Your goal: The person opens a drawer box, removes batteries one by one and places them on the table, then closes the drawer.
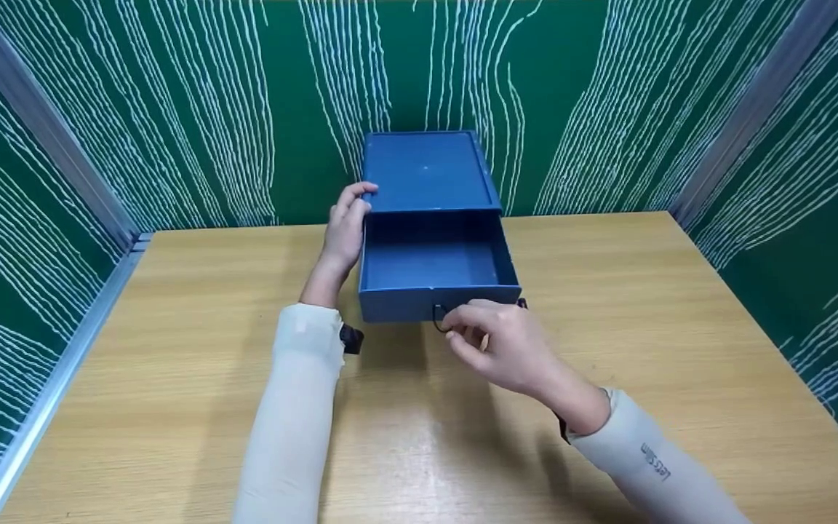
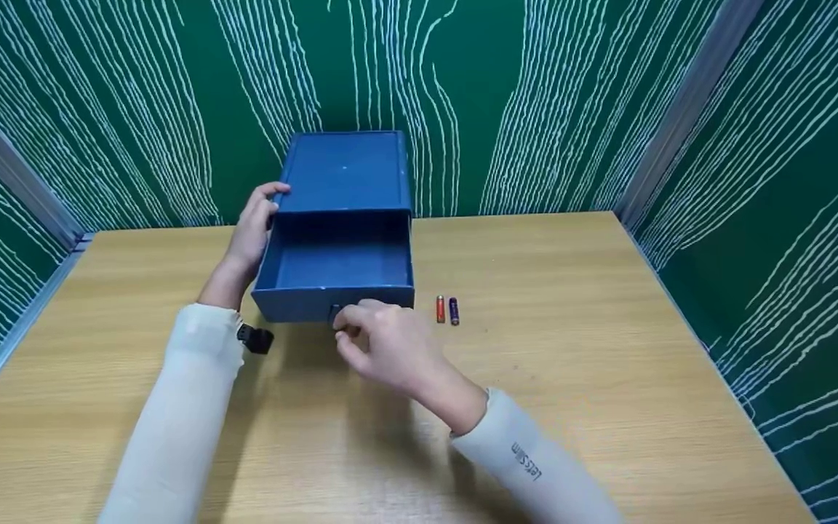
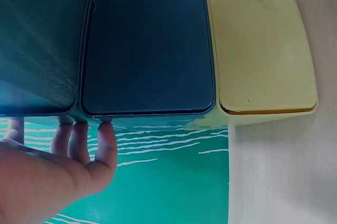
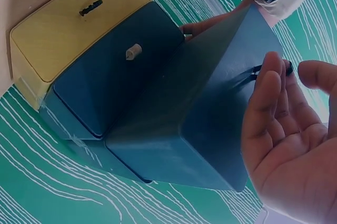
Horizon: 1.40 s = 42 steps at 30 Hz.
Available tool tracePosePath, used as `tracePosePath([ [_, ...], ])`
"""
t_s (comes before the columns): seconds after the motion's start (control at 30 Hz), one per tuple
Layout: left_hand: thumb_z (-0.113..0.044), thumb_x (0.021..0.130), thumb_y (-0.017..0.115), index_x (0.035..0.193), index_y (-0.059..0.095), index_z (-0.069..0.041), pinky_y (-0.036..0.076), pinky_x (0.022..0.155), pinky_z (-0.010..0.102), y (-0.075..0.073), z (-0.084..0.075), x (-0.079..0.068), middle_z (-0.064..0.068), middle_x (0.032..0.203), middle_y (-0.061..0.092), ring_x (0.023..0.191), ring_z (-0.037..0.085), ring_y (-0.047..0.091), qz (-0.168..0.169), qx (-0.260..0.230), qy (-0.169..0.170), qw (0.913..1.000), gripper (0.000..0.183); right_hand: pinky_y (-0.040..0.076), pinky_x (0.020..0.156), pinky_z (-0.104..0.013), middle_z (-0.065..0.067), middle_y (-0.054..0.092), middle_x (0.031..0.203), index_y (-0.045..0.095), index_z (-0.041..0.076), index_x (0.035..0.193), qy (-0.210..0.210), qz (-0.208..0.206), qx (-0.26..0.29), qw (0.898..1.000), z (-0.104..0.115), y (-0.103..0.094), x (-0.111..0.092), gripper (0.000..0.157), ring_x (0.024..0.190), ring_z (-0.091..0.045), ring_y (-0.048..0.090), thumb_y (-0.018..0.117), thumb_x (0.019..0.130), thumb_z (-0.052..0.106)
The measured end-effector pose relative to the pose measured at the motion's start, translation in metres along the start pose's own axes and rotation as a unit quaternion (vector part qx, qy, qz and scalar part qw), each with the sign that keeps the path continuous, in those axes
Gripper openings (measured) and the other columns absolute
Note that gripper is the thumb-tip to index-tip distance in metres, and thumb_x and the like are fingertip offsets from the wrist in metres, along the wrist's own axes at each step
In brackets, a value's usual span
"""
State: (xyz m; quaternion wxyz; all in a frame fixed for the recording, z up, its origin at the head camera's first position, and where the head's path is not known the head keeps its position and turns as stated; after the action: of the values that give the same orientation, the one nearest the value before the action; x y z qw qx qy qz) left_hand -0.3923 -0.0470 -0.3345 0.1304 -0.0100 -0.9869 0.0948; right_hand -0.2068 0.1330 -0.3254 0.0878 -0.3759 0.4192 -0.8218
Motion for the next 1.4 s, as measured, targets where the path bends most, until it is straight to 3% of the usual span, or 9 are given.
tracePosePath([
  [0.23,-0.016,0.085,0.035,0.112,0.052,-0.018,0.024,0.093,0.035,-0.001,-0.001,0.0,-0.001,0.125,0.043,0.109,0.018,0.03,0.006,-0.006,-0.001,1.0,0.032,0.045,0.053,-0.021,0.008,0.059,0.073,0.063,0.016,0.078,0.003,-0.024,-0.013,1.0,0.001,0.001,0.002,0.007,0.06,-0.006,0.051,0.056,0.08,0.017],
  [0.47,-0.014,0.084,0.034,0.11,0.053,-0.017,0.026,0.094,0.032,0.0,-0.001,0.0,0.0,0.123,0.046,0.109,0.016,0.034,0.002,-0.011,0.011,0.9999,0.032,0.042,0.053,-0.015,0.011,0.059,0.072,0.063,0.018,0.076,0.011,-0.045,-0.037,0.998,0.001,0.001,0.002,0.006,0.058,0.0,0.049,0.057,0.079,0.018],
  [0.77,-0.012,0.085,0.033,0.111,0.052,-0.014,0.026,0.096,0.033,0.0,-0.001,-0.001,0.002,0.126,0.043,0.113,0.015,0.035,0.011,-0.029,0.011,0.9995,0.033,0.044,0.051,-0.018,0.009,0.059,0.07,0.063,0.017,0.075,0.018,-0.053,-0.043,0.998,0.0,0.002,0.004,0.007,0.057,-0.002,0.05,0.057,0.079,0.018],
  [1.1,-0.009,0.085,0.03,0.115,0.048,-0.005,0.024,0.097,0.035,0.0,-0.026,-0.017,0.008,0.128,0.04,0.115,0.019,0.032,0.018,-0.037,0.003,0.9991,0.035,0.043,0.053,-0.016,0.011,0.059,0.069,0.063,0.019,0.075,0.037,-0.055,-0.062,0.996,-0.006,0.0,0.007,0.008,0.056,-0.003,0.052,0.057,0.079,0.02],
  [1.4,-0.012,0.085,0.033,0.114,0.051,-0.01,0.023,0.097,0.034,0.0,-0.013,-0.008,0.005,0.128,0.041,0.115,0.017,0.031,0.013,-0.031,-0.004,0.9994,0.034,0.041,0.052,-0.015,0.011,0.058,0.069,0.064,0.019,0.077,0.055,-0.052,-0.072,0.995,-0.011,0.001,0.012,0.009,0.056,-0.002,0.05,0.055,0.08,0.02],
])
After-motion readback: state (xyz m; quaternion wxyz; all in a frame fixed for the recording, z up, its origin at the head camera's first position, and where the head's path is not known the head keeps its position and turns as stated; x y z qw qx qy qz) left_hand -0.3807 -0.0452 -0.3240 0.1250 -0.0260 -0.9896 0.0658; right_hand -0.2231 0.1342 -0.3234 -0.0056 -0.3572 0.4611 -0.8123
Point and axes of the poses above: each hand's wrist, its own x-axis towards the middle knuckle, its own y-axis out of the palm, z = x × y, the point moved 6 cm from there along x, towards the middle knuckle
